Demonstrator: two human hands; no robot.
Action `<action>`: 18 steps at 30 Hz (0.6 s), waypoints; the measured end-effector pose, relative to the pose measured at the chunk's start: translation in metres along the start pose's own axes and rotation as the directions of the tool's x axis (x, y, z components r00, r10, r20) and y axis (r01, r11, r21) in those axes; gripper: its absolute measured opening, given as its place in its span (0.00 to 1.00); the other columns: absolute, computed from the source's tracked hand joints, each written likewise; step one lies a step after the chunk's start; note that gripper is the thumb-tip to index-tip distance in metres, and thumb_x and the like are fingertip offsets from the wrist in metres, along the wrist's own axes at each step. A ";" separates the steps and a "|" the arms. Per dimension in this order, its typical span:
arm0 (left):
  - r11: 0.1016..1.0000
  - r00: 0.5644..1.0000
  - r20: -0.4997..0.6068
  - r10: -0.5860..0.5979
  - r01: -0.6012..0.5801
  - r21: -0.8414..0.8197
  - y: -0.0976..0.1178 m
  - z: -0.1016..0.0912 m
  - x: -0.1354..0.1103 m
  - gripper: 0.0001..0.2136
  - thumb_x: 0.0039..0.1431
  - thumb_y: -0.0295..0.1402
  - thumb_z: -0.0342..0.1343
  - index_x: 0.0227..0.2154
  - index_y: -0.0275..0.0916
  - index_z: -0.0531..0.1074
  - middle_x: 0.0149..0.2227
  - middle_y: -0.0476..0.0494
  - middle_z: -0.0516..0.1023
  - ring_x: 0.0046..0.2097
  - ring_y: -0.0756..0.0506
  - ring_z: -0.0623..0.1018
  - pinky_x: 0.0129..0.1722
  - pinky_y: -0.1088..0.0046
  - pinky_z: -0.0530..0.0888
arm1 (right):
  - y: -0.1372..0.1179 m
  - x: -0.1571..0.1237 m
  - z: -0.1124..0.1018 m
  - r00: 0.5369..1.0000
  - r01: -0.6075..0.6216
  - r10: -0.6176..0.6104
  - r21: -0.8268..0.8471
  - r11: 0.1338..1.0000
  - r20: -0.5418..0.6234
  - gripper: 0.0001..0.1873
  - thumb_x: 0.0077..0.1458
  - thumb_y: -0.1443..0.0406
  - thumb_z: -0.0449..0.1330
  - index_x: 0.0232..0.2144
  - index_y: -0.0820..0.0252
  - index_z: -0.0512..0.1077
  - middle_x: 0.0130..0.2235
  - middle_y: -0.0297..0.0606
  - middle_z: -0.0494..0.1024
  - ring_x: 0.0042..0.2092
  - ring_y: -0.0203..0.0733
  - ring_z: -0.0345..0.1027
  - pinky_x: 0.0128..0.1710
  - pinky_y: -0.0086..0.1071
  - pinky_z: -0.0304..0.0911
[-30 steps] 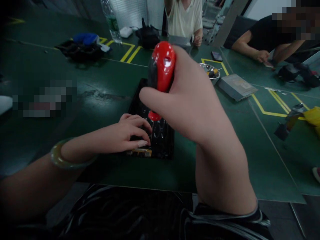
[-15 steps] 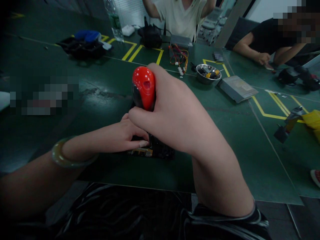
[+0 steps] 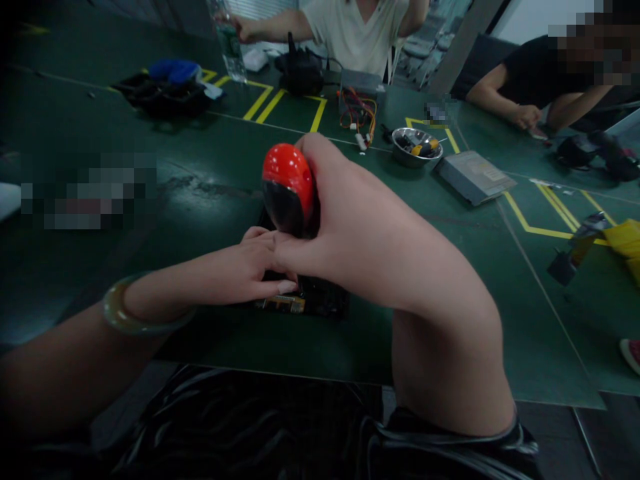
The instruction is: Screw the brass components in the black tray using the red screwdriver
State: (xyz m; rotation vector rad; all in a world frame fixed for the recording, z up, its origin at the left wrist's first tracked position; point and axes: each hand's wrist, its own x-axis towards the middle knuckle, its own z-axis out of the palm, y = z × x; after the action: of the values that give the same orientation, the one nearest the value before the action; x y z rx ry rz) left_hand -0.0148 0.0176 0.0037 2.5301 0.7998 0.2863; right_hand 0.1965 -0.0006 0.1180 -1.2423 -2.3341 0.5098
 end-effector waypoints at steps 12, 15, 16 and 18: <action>0.999 0.999 0.012 -0.046 0.046 0.017 0.003 0.000 -0.001 0.10 0.67 0.38 0.56 0.38 0.47 0.83 0.43 0.48 0.80 0.52 0.41 0.73 0.58 0.61 0.59 | 0.000 0.001 -0.002 0.998 0.015 -0.025 0.159 0.987 0.064 0.18 0.52 0.50 0.70 0.35 0.54 0.71 0.37 0.34 0.78 0.38 0.43 0.70 0.36 0.37 0.67; 0.999 0.999 0.033 -0.030 0.029 0.015 0.004 -0.002 0.001 0.09 0.66 0.36 0.57 0.38 0.47 0.83 0.43 0.49 0.81 0.51 0.41 0.74 0.56 0.61 0.59 | 0.000 0.001 -0.003 1.000 -0.008 0.007 0.096 0.995 0.005 0.18 0.50 0.53 0.71 0.38 0.53 0.72 0.40 0.34 0.79 0.40 0.45 0.71 0.39 0.38 0.67; 1.000 0.999 0.034 -0.018 0.017 0.014 0.004 -0.002 0.001 0.09 0.66 0.37 0.57 0.38 0.47 0.83 0.43 0.49 0.81 0.51 0.41 0.74 0.56 0.61 0.58 | -0.001 0.001 -0.003 1.000 -0.012 0.013 0.067 0.998 -0.017 0.19 0.50 0.55 0.71 0.40 0.53 0.72 0.41 0.35 0.79 0.41 0.45 0.72 0.39 0.39 0.67; 1.000 1.000 0.030 0.001 -0.002 0.017 0.002 -0.002 0.001 0.09 0.67 0.38 0.58 0.38 0.47 0.83 0.44 0.49 0.82 0.51 0.41 0.74 0.56 0.60 0.56 | -0.002 0.000 -0.005 0.999 -0.019 0.020 0.029 0.999 -0.043 0.21 0.49 0.60 0.70 0.45 0.53 0.71 0.42 0.34 0.79 0.41 0.44 0.72 0.40 0.39 0.67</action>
State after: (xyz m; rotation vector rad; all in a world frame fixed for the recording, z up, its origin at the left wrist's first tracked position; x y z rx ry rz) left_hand -0.0134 0.0175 0.0063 2.5449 0.7923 0.2424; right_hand 0.1982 -0.0014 0.1230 -1.2513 -2.2734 0.5162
